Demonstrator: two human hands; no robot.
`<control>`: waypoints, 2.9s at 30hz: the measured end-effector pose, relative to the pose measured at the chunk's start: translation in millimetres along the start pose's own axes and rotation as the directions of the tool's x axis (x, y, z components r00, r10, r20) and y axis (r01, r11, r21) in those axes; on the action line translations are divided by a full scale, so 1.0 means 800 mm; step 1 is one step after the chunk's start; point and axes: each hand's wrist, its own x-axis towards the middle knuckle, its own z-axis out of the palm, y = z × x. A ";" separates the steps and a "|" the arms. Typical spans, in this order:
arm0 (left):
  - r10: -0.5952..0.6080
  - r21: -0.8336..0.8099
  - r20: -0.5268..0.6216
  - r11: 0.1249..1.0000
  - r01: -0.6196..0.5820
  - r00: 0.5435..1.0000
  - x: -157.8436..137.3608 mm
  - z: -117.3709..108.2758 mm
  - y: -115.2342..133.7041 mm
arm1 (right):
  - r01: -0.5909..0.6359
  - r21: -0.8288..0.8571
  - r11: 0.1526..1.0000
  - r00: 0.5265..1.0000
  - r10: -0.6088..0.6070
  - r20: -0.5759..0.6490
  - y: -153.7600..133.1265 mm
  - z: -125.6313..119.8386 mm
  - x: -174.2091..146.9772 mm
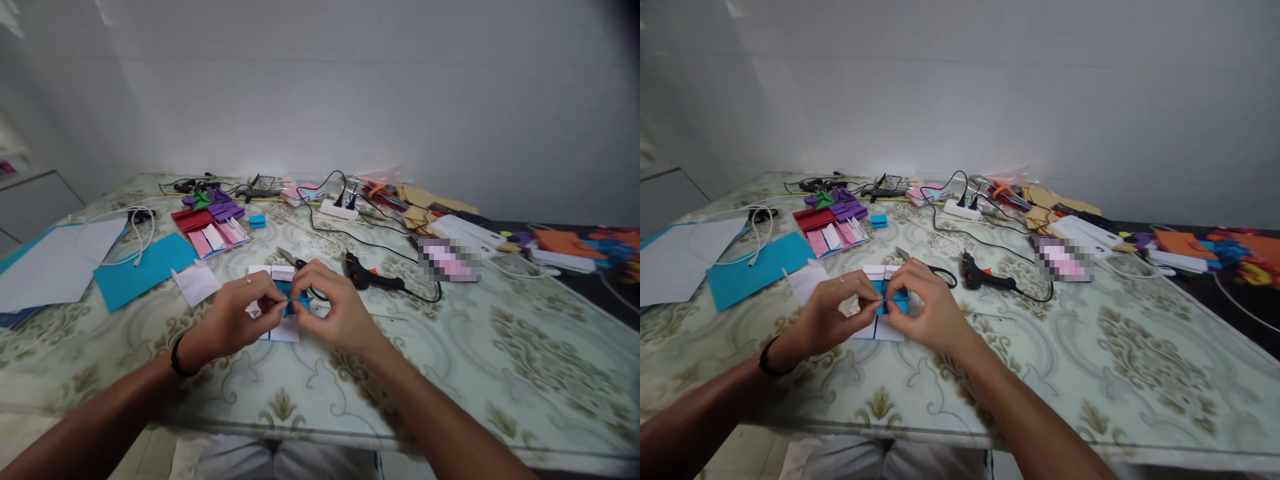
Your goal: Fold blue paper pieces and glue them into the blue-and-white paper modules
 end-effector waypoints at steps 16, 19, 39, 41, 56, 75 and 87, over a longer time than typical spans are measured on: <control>-0.122 -0.074 0.069 0.989 0.127 0.990 0.003 -0.005 0.002 | -0.025 0.004 1.000 0.999 0.025 0.048 0.003 -0.004 0.001; -0.147 -0.087 0.070 0.984 0.153 0.987 0.001 -0.006 0.001 | -0.025 0.000 1.000 0.998 0.025 0.049 0.005 -0.006 0.002; -0.063 0.038 0.051 0.997 0.061 0.997 0.004 -0.003 -0.002 | -0.019 -0.044 0.999 1.000 0.020 0.023 0.004 -0.003 0.000; -0.051 0.069 0.053 0.996 0.048 0.997 0.004 -0.002 -0.002 | -0.026 -0.049 0.998 0.999 0.027 0.033 0.004 -0.002 0.000; -0.116 0.097 0.005 0.989 0.115 0.993 0.006 -0.004 -0.005 | -0.070 -0.113 0.991 0.997 0.072 0.013 0.017 -0.011 0.001; -0.124 0.362 0.227 0.931 0.034 0.966 -0.006 0.004 -0.037 | -0.113 -0.363 0.925 0.945 0.213 0.248 0.039 -0.004 -0.003; -0.184 0.340 0.061 0.928 0.153 0.981 -0.002 0.000 -0.033 | -0.282 -0.214 0.935 0.946 0.309 0.103 0.033 -0.006 -0.001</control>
